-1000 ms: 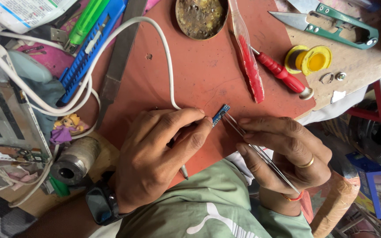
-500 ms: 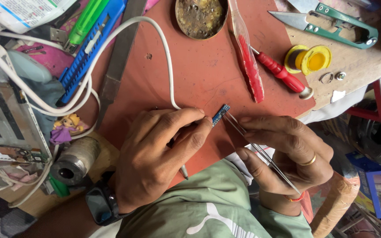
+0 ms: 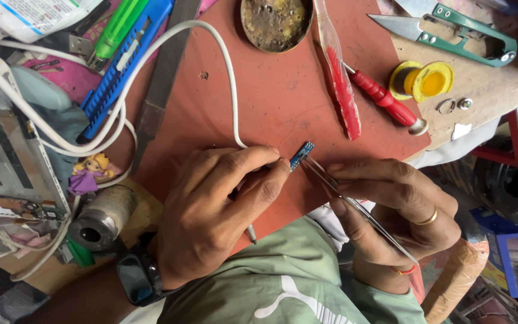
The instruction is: The person solders a small circuit board on a cluttered workbench, holding the board with tweezers while applying a soldering iron, then touches the board and wires with a probe and holds the board under a blue light to check it before resuming soldering.
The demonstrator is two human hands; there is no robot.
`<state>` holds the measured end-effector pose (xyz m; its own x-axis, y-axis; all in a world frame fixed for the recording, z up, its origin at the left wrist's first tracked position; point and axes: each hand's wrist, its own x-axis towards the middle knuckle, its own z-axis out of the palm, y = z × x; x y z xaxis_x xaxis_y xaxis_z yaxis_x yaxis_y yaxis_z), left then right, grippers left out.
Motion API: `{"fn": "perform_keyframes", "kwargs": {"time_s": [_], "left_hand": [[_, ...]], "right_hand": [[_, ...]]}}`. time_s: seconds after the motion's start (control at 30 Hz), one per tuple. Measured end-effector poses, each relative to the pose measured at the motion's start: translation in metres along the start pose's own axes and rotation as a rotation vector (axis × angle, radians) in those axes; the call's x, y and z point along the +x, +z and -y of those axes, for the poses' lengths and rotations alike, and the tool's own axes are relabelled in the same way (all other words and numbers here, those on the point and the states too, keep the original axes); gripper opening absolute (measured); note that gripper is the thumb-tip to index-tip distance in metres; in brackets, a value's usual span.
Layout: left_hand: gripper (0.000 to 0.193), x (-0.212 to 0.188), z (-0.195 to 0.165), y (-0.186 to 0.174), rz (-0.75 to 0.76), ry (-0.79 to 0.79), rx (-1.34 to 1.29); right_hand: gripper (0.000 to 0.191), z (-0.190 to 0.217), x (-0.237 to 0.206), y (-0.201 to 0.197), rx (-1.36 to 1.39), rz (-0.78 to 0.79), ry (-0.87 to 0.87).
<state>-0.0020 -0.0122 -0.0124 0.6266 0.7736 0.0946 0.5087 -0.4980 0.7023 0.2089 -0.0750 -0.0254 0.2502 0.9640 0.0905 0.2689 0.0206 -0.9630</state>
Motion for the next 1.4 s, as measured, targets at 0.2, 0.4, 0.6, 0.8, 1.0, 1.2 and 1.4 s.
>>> {"fn": "perform_keyframes", "kwargs": {"time_s": [0.2, 0.4, 0.6, 0.8, 1.0, 1.2, 1.4], "left_hand": [[0.029, 0.0003, -0.0001, 0.0004, -0.005, -0.001, -0.005], [0.029, 0.0008, -0.0003, 0.0005, -0.003, 0.003, 0.005], [0.030, 0.0005, -0.0004, 0.0010, -0.001, -0.003, 0.006], [0.030, -0.0003, -0.0001, 0.0026, -0.005, -0.004, 0.005], [0.031, -0.0016, 0.0009, 0.0029, -0.014, 0.011, 0.012], [0.033, -0.0015, -0.0015, 0.0034, -0.007, 0.013, 0.039], [0.039, 0.0004, -0.0037, 0.0034, 0.025, 0.021, 0.099]], "right_hand": [[0.018, 0.0002, 0.0007, -0.0008, -0.022, 0.027, -0.008], [0.020, 0.0003, 0.0030, -0.0009, -0.052, 0.047, -0.035], [0.019, -0.0007, 0.0029, -0.0004, -0.032, 0.041, -0.048], [0.019, -0.0017, 0.0025, 0.0006, -0.047, 0.034, -0.051], [0.020, -0.0015, 0.0025, 0.0000, -0.042, 0.034, -0.047], [0.019, -0.0008, 0.0016, -0.0002, -0.054, 0.039, -0.039], [0.020, -0.0020, 0.0041, 0.0000, -0.045, 0.044, -0.051]]}}
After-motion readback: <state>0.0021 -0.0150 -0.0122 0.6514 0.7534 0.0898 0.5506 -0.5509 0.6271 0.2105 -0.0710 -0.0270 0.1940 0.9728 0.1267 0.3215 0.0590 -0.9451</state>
